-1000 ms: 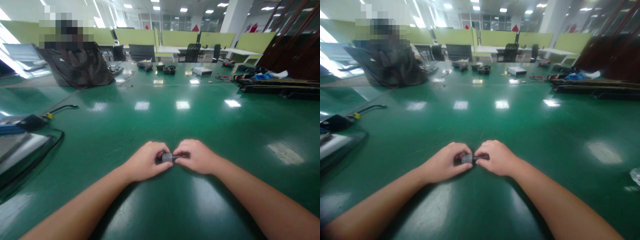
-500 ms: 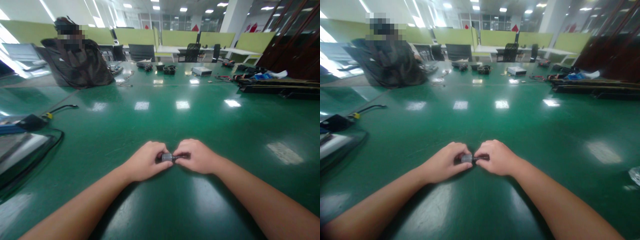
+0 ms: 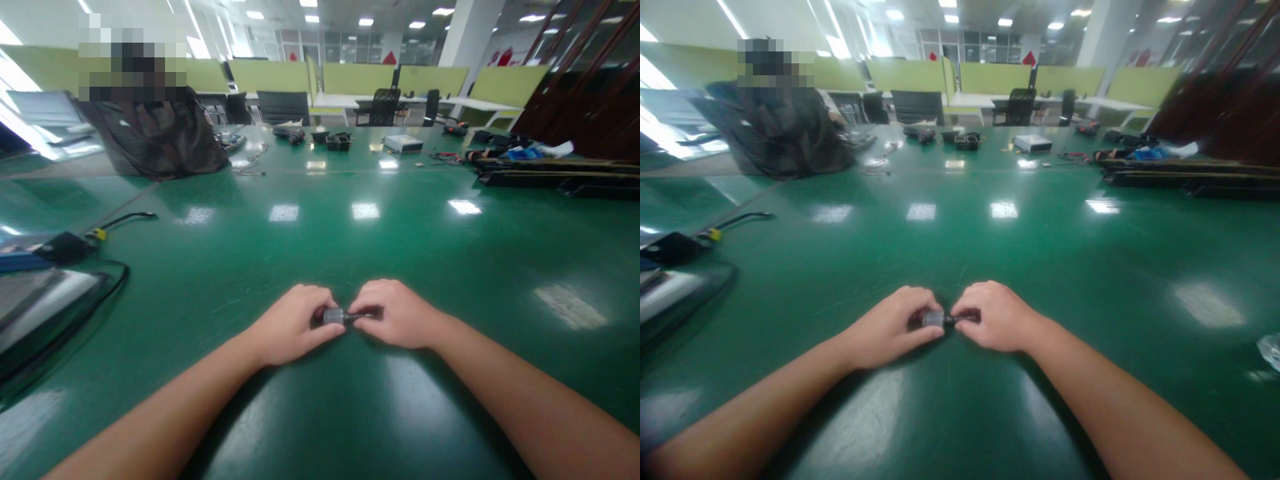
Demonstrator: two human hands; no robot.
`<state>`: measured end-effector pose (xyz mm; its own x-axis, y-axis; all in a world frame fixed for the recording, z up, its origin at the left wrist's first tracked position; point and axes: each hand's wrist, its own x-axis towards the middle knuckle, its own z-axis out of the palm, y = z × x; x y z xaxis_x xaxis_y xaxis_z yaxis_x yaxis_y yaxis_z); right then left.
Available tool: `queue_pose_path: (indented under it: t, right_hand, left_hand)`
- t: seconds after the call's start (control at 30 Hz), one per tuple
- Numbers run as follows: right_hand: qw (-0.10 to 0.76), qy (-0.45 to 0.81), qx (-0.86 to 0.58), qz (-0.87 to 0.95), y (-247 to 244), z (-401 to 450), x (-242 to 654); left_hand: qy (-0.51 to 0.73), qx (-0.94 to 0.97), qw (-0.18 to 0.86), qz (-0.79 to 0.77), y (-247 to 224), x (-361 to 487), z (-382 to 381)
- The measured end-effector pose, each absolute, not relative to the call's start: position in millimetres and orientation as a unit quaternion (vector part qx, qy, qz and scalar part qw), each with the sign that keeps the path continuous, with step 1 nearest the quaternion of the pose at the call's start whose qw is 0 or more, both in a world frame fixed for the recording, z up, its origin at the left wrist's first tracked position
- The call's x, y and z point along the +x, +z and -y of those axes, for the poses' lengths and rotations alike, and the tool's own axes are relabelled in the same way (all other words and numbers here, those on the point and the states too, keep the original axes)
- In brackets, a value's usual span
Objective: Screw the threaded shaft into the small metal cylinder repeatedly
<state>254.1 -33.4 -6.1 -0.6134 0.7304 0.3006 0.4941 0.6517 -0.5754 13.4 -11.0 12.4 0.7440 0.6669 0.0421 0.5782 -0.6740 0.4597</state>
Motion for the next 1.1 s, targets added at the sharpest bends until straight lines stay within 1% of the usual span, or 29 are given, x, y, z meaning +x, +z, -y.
queue_pose_path:
  t: [0.2,0.67,1.1]
  right_hand:
    - [0.25,0.23,-0.37,0.865,-2.6,34.9,252.7]
    - [0.248,0.249,-0.371,0.859,0.9,34.3,255.9]
    - [0.238,0.24,-0.384,0.86,2.8,35.1,260.6]
  left_hand:
    - [0.103,0.909,0.215,-0.343,12.5,13.2,10.8]
    - [0.108,0.908,0.219,-0.341,13.0,13.7,11.0]
    - [0.112,0.907,0.218,-0.341,13.5,13.9,11.8]
